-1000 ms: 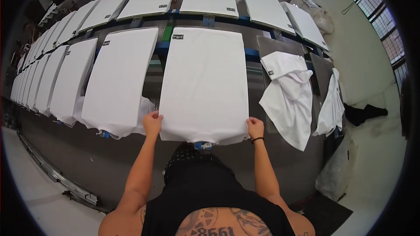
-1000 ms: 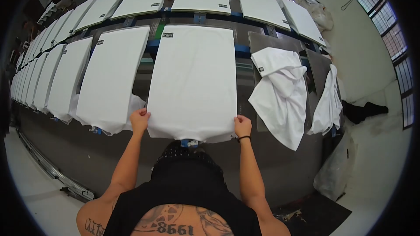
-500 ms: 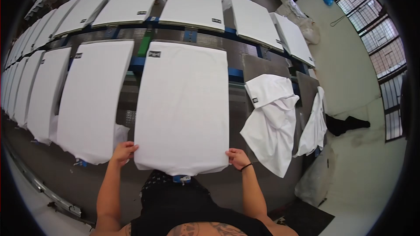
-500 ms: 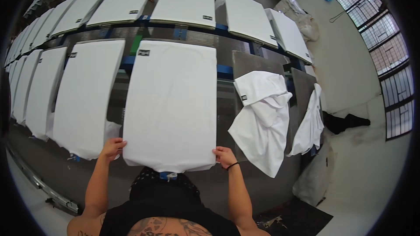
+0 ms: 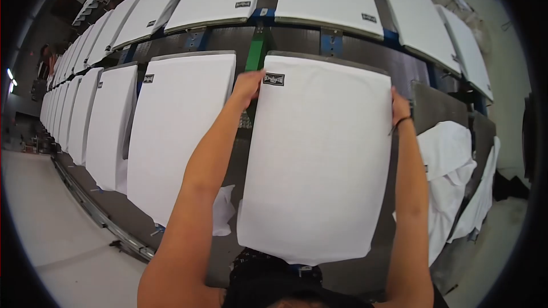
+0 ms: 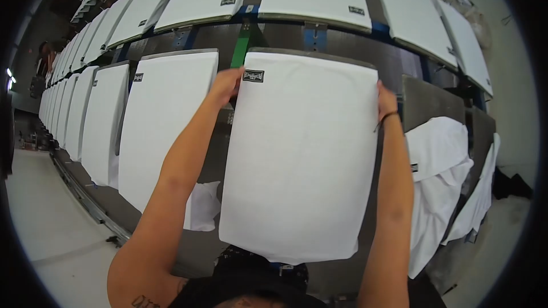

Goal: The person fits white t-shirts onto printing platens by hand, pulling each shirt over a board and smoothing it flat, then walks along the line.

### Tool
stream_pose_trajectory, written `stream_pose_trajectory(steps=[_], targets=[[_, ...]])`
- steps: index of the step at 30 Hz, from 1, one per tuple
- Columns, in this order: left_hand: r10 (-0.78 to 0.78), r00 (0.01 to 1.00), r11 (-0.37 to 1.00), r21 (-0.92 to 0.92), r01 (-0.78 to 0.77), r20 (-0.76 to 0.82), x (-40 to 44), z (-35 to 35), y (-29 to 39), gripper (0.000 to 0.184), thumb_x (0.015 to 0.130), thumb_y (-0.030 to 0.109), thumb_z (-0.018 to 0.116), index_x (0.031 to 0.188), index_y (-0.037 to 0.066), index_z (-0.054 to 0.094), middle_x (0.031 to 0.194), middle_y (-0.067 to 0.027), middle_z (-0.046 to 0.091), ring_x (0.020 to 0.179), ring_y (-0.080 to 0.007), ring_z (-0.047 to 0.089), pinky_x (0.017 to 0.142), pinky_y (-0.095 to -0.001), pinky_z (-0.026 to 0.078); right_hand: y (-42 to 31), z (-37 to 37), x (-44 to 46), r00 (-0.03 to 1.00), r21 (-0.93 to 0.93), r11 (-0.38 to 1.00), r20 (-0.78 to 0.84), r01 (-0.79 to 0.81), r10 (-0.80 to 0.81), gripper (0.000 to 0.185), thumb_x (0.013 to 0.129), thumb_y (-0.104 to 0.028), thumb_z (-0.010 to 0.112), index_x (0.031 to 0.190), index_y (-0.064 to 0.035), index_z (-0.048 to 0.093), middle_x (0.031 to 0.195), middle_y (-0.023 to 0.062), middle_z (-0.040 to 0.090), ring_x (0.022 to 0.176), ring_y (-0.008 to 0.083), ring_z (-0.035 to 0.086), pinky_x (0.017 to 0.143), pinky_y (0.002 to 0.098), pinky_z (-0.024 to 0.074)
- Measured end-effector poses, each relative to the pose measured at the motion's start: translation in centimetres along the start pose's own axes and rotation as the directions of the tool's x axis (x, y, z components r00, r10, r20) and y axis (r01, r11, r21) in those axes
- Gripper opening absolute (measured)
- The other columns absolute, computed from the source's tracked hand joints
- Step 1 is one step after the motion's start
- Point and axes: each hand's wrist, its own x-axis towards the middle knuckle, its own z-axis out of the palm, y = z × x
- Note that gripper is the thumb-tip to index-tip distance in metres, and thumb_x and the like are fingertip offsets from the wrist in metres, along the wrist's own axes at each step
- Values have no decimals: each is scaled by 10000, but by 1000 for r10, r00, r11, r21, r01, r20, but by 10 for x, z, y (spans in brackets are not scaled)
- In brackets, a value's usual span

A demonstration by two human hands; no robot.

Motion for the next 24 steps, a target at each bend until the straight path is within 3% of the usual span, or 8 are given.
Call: stream_pose_trajectory(steps=[5, 8, 13, 16, 18, 19, 22, 24], targets=[[426, 874, 884, 312, -348, -233, 71, 10, -8, 205, 728, 198, 757, 778, 10, 693, 686, -58, 652, 599, -125, 561, 576, -287, 447, -22, 18, 28, 924, -239, 969, -355, 56, -141, 334, 695, -269, 789, 864, -3, 677, 795, 73, 653, 678, 174, 585, 645, 311, 476], [625, 735, 707, 590, -389, -264, 70, 13, -6, 195, 766, 209, 717, 779, 20, 672, 677, -73, 655, 609, -161, 610, 589, -310, 473, -18, 17, 32, 748, -566, 761, -343, 318, -568, 263, 698, -268, 783, 730, -25, 689, 654, 44, 631, 611, 128, 549, 623, 281, 455], [330, 926, 910, 325, -259, -186, 100, -10, -15, 187, 797, 191, 689, 794, 6, 659, 686, -74, 651, 615, -160, 598, 585, -295, 463, -13, 9, 53, 792, -606, 732, -262, 310, -552, 347, 780, -360, 692, 804, -14, 680, 718, 101, 657, 660, 209, 598, 679, 325, 470], [674, 728, 591, 683, -430, -124, 50, 11, 6, 234, 852, 179, 621, 1035, 33, 612, 916, -95, 654, 794, -192, 613, 709, -316, 486, -13, 11, 24, 750, -823, 492, -128, 285, -649, 462, 868, -393, 557, 1141, -20, 561, 1149, 182, 565, 1061, 328, 536, 900, 401, 415], [843, 453, 71, 773, -630, 291, -8, 40, 6, 336, 837, 163, 625, 1146, 49, 561, 1119, -129, 597, 977, -267, 581, 824, -357, 471, 1, 20, -35, 619, -921, 71, 199, 384, -760, 547, 885, -388, 523, 1288, -26, 441, 1369, 179, 379, 1254, 362, 359, 1005, 472, 312], [670, 579, 166, 667, -727, 465, -37, 58, -9, 427, 821, 166, 635, 1222, 75, 521, 1266, -147, 502, 1159, -313, 476, 982, -389, 381, 12, 25, -67, 570, -903, -182, 391, 389, -722, 594, 893, -390, 505, 1346, -29, 377, 1451, 174, 270, 1327, 384, 252, 1043, 518, 250], [62, 264, -158, 271, -950, 962, -111, 109, -50, 535, 881, 465, 489, 1354, 226, 413, 1448, -63, 324, 1360, -236, 254, 1080, -597, 107, 46, 21, -157, 786, -932, -129, 357, 340, -505, 717, 891, -447, 465, 1413, -13, 235, 1497, 156, 164, 1368, 416, 112, 1060, 576, 152], [54, 152, -226, 161, -961, 987, -94, 144, -57, 519, 896, 498, 425, 1370, 291, 386, 1477, -40, 272, 1382, -247, 197, 1080, -602, 83, 62, 6, -218, 850, -957, -81, 285, 278, -442, 764, 885, -476, 446, 1417, 15, 201, 1501, 158, 154, 1367, 427, 104, 1064, 574, 139]])
